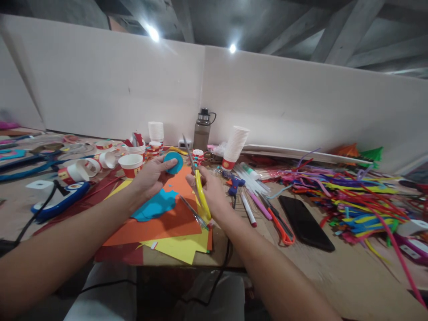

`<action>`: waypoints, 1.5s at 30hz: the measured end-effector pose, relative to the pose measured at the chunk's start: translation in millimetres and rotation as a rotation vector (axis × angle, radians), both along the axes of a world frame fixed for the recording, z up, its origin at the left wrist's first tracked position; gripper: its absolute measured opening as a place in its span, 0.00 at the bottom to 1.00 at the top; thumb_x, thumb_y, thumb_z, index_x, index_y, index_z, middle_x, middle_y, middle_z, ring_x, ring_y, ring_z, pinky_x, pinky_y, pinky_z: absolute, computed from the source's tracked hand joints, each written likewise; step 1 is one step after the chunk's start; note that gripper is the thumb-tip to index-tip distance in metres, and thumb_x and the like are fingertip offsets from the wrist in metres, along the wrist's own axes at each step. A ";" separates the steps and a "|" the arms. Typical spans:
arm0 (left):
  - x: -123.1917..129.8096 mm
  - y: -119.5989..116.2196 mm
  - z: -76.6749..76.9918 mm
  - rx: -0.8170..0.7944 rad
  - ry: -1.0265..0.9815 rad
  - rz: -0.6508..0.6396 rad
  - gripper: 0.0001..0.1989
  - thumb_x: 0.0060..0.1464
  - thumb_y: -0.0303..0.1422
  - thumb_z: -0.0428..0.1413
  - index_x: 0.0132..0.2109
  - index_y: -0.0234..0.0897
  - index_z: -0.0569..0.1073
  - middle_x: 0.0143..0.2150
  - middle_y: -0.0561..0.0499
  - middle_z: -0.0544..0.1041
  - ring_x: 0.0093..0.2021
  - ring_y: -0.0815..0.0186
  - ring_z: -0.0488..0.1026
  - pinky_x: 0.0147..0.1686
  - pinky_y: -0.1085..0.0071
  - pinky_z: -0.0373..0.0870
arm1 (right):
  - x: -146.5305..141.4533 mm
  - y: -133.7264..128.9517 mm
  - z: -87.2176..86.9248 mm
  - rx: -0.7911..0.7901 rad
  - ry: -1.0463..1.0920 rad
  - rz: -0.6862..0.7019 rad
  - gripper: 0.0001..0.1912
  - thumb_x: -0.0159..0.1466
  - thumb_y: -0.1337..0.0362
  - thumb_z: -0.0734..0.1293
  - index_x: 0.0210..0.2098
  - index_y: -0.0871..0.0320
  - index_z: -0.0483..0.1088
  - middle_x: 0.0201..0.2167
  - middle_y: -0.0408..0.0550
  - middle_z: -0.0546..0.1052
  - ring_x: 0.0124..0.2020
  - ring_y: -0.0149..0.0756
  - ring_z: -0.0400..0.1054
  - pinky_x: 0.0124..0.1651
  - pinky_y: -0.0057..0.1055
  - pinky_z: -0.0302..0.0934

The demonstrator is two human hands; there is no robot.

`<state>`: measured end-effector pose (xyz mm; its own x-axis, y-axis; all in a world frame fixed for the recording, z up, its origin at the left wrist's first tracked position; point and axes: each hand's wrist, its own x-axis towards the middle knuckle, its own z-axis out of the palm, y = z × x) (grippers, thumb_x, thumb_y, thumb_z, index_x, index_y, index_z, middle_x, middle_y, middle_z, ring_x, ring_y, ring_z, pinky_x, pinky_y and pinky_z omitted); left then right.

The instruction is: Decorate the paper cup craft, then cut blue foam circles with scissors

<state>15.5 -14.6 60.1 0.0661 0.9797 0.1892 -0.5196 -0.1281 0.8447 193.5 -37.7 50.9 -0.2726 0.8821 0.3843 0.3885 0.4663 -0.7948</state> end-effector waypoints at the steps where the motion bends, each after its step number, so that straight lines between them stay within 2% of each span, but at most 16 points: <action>1: 1.2 -1.2 -1.1 0.016 0.027 -0.030 0.10 0.40 0.33 0.67 0.29 0.35 0.75 0.25 0.55 0.73 0.26 0.74 0.66 0.28 0.76 0.60 | -0.9 0.5 0.0 -0.024 0.064 0.004 0.20 0.62 0.44 0.62 0.38 0.54 0.63 0.21 0.37 0.61 0.21 0.27 0.55 0.24 0.26 0.52; 5: 6.7 -6.7 -6.4 0.091 0.178 -0.095 0.09 0.42 0.33 0.66 0.30 0.34 0.76 0.25 0.53 0.73 0.26 0.73 0.65 0.29 0.75 0.60 | -6.4 0.5 1.0 -0.049 0.263 0.049 0.24 0.60 0.45 0.64 0.48 0.52 0.60 0.23 0.36 0.62 0.20 0.26 0.55 0.23 0.25 0.54; 10: 8.4 -11.7 -9.0 0.199 0.377 -0.166 0.08 0.45 0.34 0.65 0.28 0.34 0.77 0.27 0.52 0.74 0.29 0.69 0.68 0.34 0.72 0.63 | -8.3 -2.9 4.3 0.034 0.345 0.065 0.24 0.57 0.50 0.69 0.48 0.52 0.60 0.31 0.40 0.66 0.24 0.25 0.58 0.28 0.27 0.58; 13: 7.8 -13.0 -8.8 0.205 0.437 -0.195 0.06 0.45 0.33 0.64 0.28 0.34 0.76 0.26 0.52 0.74 0.28 0.70 0.67 0.33 0.72 0.63 | -7.2 -3.1 4.7 0.030 0.341 0.075 0.24 0.57 0.52 0.69 0.48 0.53 0.60 0.30 0.40 0.65 0.25 0.26 0.59 0.28 0.27 0.58; 16: 10.3 -11.4 -12.8 0.153 0.382 -0.187 0.06 0.44 0.32 0.65 0.29 0.34 0.78 0.28 0.51 0.76 0.29 0.69 0.69 0.34 0.72 0.64 | -7.4 -1.2 3.1 0.018 0.331 0.055 0.24 0.56 0.51 0.68 0.47 0.53 0.60 0.30 0.40 0.65 0.24 0.26 0.58 0.27 0.26 0.58; 20: 20.1 -7.6 -23.4 0.029 0.181 -0.095 0.11 0.41 0.34 0.67 0.34 0.34 0.79 0.31 0.49 0.77 0.31 0.69 0.70 0.35 0.72 0.65 | -9.7 0.6 -0.6 -0.009 0.400 0.003 0.23 0.57 0.49 0.67 0.45 0.51 0.57 0.31 0.39 0.64 0.22 0.24 0.57 0.24 0.26 0.58; 25: 28.8 -8.6 -26.5 -0.044 0.076 -0.075 0.11 0.43 0.37 0.66 0.32 0.34 0.78 0.29 0.50 0.76 0.29 0.71 0.68 0.33 0.74 0.64 | -12.9 0.6 -2.5 -0.007 0.437 -0.012 0.24 0.56 0.48 0.67 0.44 0.51 0.55 0.32 0.39 0.63 0.22 0.24 0.57 0.24 0.27 0.59; 29: 22.2 -8.1 -18.7 -0.004 0.047 -0.081 0.09 0.42 0.34 0.66 0.31 0.33 0.77 0.27 0.52 0.75 0.28 0.72 0.68 0.31 0.74 0.63 | -11.1 1.6 -1.0 -0.013 0.359 -0.012 0.21 0.59 0.47 0.64 0.44 0.51 0.56 0.29 0.38 0.62 0.23 0.26 0.57 0.25 0.27 0.58; 33: 8.4 -3.9 -6.8 0.038 -0.007 -0.030 0.10 0.41 0.32 0.67 0.32 0.33 0.78 0.28 0.52 0.76 0.28 0.73 0.69 0.32 0.76 0.64 | -3.3 0.2 2.6 0.041 0.164 0.006 0.19 0.62 0.47 0.62 0.45 0.52 0.60 0.31 0.41 0.65 0.29 0.29 0.59 0.32 0.27 0.58; 36: -0.3 0.0 -0.4 0.038 -0.053 -0.009 0.11 0.40 0.31 0.67 0.33 0.33 0.78 0.31 0.51 0.77 0.31 0.72 0.72 0.35 0.76 0.67 | 1.9 -2.3 5.4 0.038 0.015 0.048 0.19 0.64 0.46 0.59 0.43 0.54 0.62 0.30 0.41 0.64 0.30 0.30 0.58 0.33 0.28 0.57; 45: -2.4 3.5 1.6 0.044 -0.100 0.055 0.12 0.39 0.31 0.68 0.33 0.33 0.76 0.29 0.53 0.77 0.29 0.74 0.72 0.32 0.78 0.68 | 0.6 -5.0 8.3 0.065 -0.178 0.052 0.19 0.64 0.47 0.58 0.41 0.56 0.65 0.29 0.43 0.67 0.31 0.33 0.59 0.36 0.31 0.55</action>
